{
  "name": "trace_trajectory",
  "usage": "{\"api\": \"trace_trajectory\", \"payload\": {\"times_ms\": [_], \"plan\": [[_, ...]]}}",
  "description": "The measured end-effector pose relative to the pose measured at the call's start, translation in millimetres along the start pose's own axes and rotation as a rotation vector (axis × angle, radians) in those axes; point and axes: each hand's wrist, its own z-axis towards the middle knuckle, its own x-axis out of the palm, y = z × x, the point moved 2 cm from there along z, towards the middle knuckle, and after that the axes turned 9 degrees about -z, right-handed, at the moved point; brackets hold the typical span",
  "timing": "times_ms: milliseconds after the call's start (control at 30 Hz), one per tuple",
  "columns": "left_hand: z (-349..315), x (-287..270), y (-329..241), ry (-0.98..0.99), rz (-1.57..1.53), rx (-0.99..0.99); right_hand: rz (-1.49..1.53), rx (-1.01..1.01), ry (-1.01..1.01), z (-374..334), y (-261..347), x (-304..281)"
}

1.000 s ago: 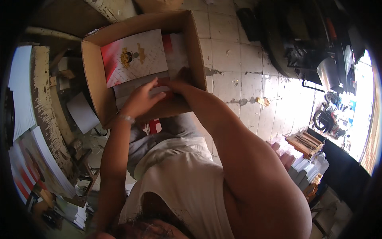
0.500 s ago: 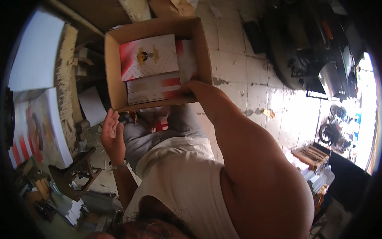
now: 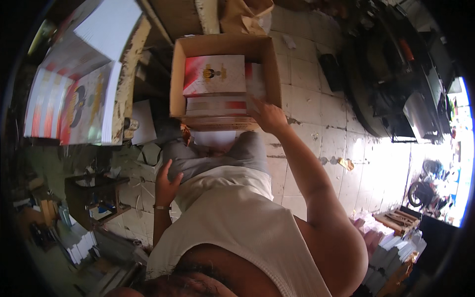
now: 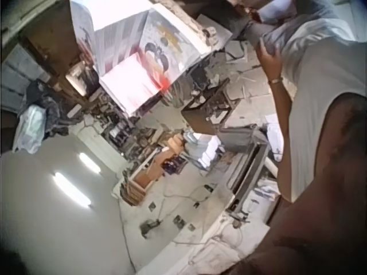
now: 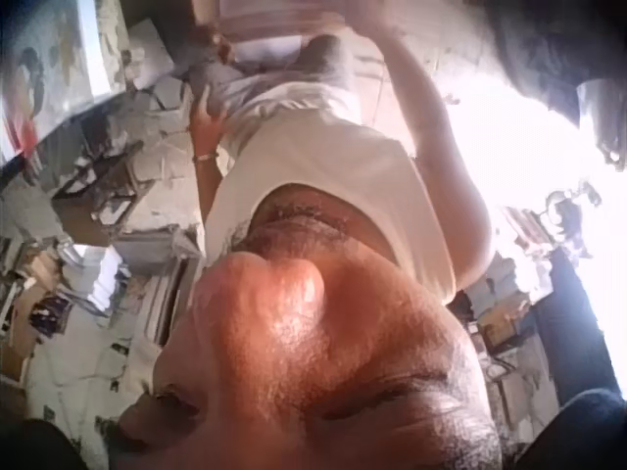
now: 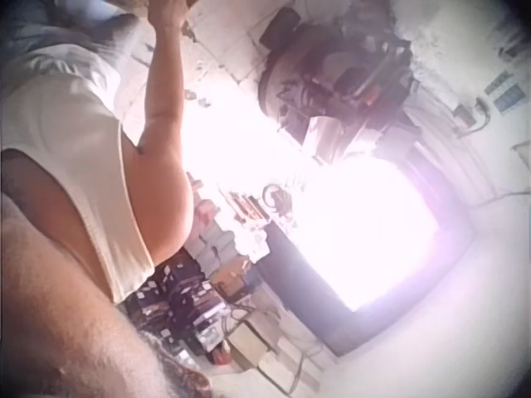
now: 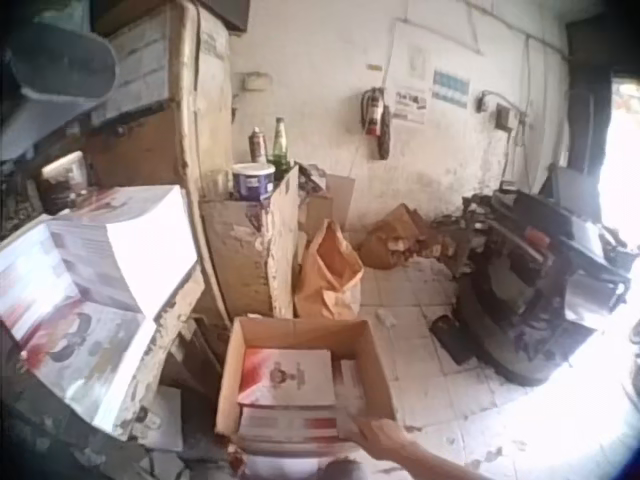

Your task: The person packs books into a cardboard box by hand, repeatedly picking up stacks of books and arranging them inside the box.

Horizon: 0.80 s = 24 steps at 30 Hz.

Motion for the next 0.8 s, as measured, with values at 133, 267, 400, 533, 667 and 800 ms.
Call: {"api": "trace_trajectory", "payload": {"times_ms": [133, 267, 400, 533, 667, 800], "plan": [[-17.9, 26.4, 43.9, 0.08, 0.081, -0.042, -0.083, 0.014, -0.238, -24.7, 2.0, 14.6], [-18.4, 28.8, 44.8, 0.118, 0.09, -0.055, -0.093, 0.153, -0.247, -24.3, 14.8, 4.1], [-25.7, 29.4, 64.6, 0.067, 0.005, -0.021, -0.168, 0.241, -0.103, -23.3, 27.1, 1.8], [-29.5, 33.2, 78.6, -0.007, -0.016, 0.001, -0.136, 0.194, -0.2, -21.7, 25.2, 10.6], [-23.2, 36.2, 85.0, 0.022, -0.045, 0.032, -0.111, 0.228, -0.25, -26.6, 27.7, 11.2], [-23.3, 35.4, 88.9, 0.03, -0.032, 0.088, -0.149, 0.15, -0.397, -32.3, 25.4, 26.1]]}}
